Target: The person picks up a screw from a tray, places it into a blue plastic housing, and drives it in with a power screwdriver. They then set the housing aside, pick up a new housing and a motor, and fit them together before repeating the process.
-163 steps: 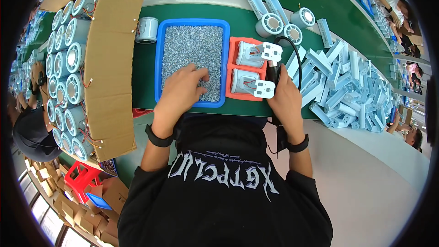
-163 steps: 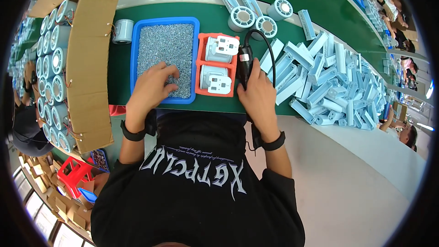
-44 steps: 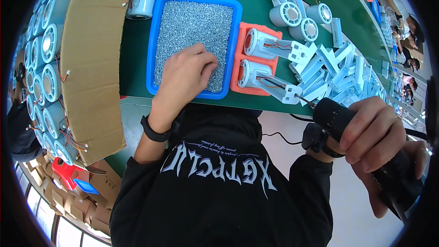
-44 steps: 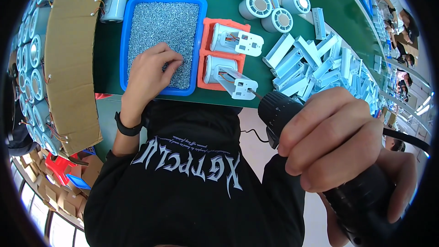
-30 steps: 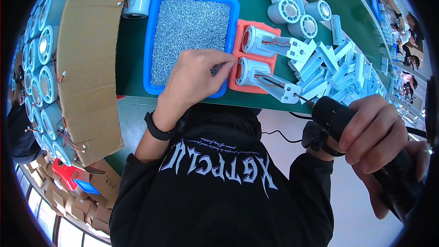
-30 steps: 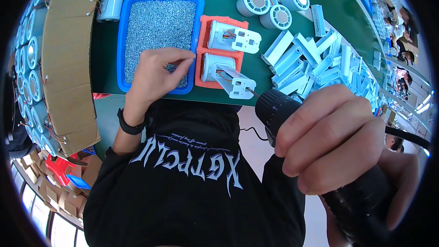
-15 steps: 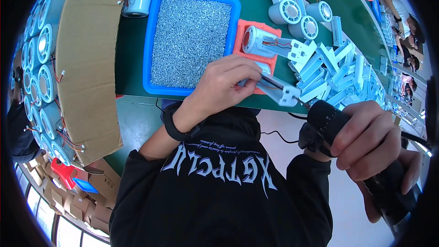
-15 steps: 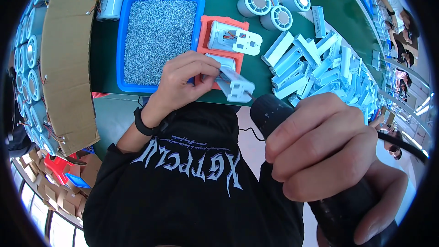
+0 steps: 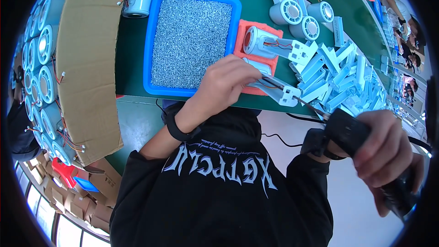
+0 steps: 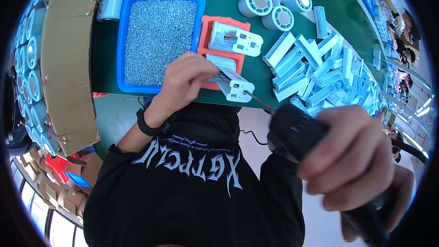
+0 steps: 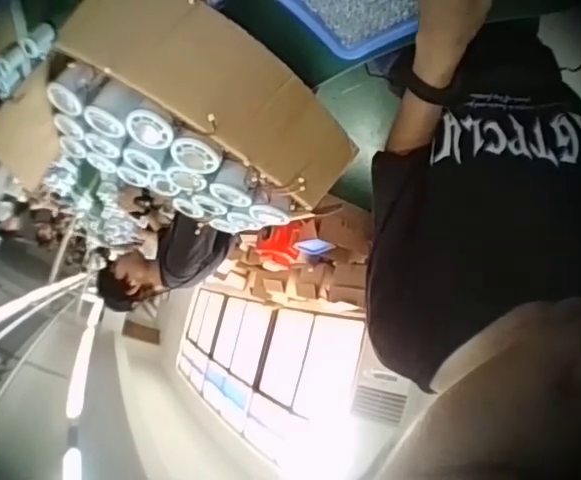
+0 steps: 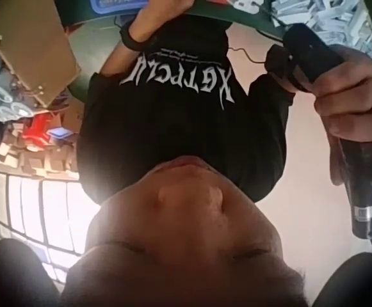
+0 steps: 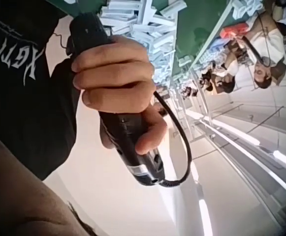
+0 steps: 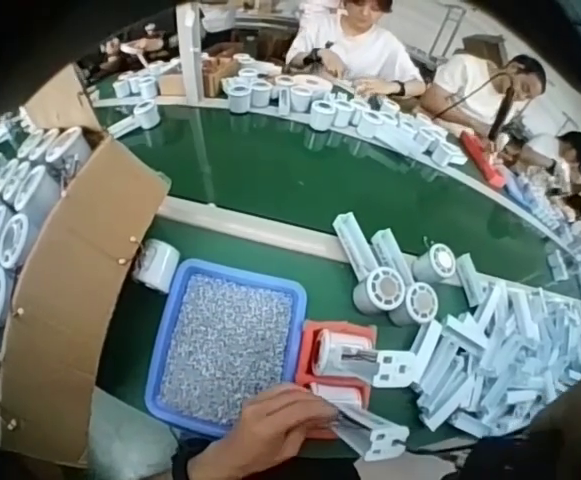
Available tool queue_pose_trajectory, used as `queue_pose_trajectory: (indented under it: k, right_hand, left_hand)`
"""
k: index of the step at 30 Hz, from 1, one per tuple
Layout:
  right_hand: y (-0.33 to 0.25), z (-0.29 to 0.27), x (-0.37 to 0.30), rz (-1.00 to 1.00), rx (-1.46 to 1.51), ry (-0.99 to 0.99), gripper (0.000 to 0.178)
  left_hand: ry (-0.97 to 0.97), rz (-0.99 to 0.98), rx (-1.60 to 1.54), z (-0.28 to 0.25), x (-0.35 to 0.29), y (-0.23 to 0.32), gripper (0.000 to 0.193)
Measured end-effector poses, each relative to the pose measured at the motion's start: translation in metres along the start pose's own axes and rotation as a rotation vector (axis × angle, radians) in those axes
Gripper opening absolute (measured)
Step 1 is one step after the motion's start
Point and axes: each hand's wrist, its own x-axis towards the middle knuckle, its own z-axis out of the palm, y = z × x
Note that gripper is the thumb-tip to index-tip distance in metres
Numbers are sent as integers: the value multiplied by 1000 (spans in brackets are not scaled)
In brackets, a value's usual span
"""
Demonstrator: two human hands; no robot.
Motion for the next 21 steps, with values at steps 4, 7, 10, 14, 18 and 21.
queue_pose_trajectory:
  k: [4,7,10,14,18,21]
  right_hand:
    - [-21,-15,-6,-75,4,151,53]
    - [-23,-20,-9,-70,-21,215,49]
    - [-22,-22,-10,-70,-28,234,47]
    - [-21,-22,-10,-82,-10,250,51]
    - [-18,-16,-8,-60,5,277,56]
    - [-14,-14,-5,-52,9,266,57]
  left_hand:
    - [-4,-238,-212,-8,3,4,19]
    - [76,-186,-316,-4,1,6,16]
    - [68,-225,-368,-2,0,12,15]
    - [56,-221,-397,-3,-3,10,16]
    - [51,-242,-404,-3,-1,15,16]
    - [55,-256,-412,-2,0,15,16]
